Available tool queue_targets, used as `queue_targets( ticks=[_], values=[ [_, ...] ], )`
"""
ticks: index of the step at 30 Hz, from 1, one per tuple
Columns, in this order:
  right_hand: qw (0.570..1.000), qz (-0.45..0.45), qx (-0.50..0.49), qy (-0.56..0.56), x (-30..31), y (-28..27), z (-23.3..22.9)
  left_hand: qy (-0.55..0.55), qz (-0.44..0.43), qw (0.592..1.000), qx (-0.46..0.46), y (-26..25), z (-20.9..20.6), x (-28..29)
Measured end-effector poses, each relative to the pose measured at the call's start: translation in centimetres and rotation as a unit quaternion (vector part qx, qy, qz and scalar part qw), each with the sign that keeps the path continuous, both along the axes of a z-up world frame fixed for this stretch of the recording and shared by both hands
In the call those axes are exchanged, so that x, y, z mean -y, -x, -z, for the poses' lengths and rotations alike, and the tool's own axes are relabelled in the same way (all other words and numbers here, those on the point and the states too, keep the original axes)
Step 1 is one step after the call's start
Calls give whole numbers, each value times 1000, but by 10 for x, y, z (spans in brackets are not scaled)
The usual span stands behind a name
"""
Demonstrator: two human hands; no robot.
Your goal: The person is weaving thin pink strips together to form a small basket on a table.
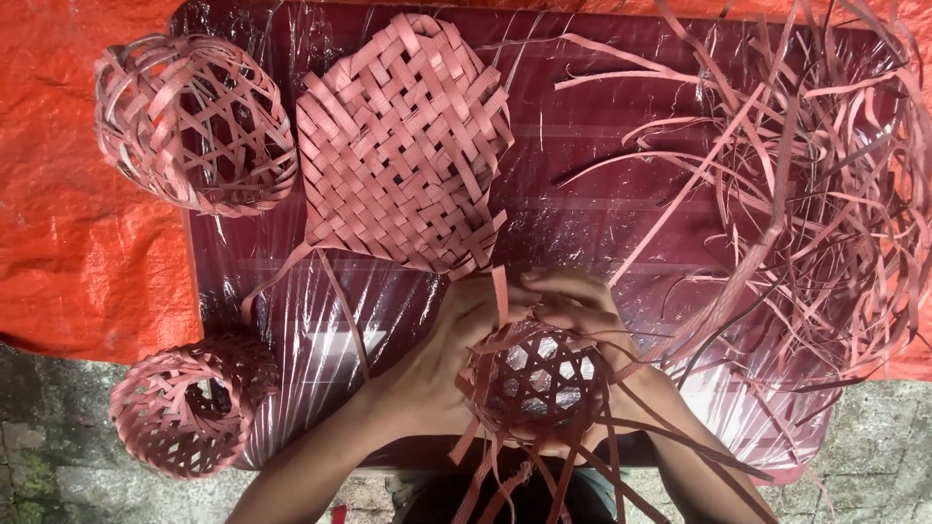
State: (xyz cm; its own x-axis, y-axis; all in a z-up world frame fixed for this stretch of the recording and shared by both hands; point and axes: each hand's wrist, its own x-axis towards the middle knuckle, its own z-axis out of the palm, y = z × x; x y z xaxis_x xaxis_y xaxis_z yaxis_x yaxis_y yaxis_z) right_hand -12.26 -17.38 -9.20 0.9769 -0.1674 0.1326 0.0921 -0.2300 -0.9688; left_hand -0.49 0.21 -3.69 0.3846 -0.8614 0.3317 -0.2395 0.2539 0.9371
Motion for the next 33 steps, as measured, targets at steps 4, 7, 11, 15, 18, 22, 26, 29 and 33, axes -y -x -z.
queue_targets(
  ticks=[4, 7, 11, 15, 18, 22, 26, 29, 33],
  values=[
    [995, -17, 101, 7, -7, -4, -15, -12, 15, 1000, 20, -2, 0, 0],
    [988, -30, 149, 26, -7, -6, -19, -25, -3, 997, 72, -1, 0, -1],
    [990, -7, 140, 21, -11, -3, -20, -34, -28, 992, 118, 4, 11, -3],
    [993, -26, 91, -76, -11, -1, -42, -20, -40, 992, 120, 5, 4, 1],
    [993, -41, 106, 26, -7, -4, -28, -53, -19, 994, 92, 6, 5, 1],
    [987, -53, 153, -4, 0, 1, 35, -7, -12, 999, 39, -3, -18, 16],
    [988, -55, 49, -135, -7, -4, -11, -15, -35, 998, 50, 3, -6, 8],
    [930, -101, 7, -353, -19, -27, -111, -152, -21, 985, 78, -5, -13, 5],
    [925, -46, -43, -374, -18, -15, -96, -249, 55, 967, -7, -14, -34, 7]
  ],
)
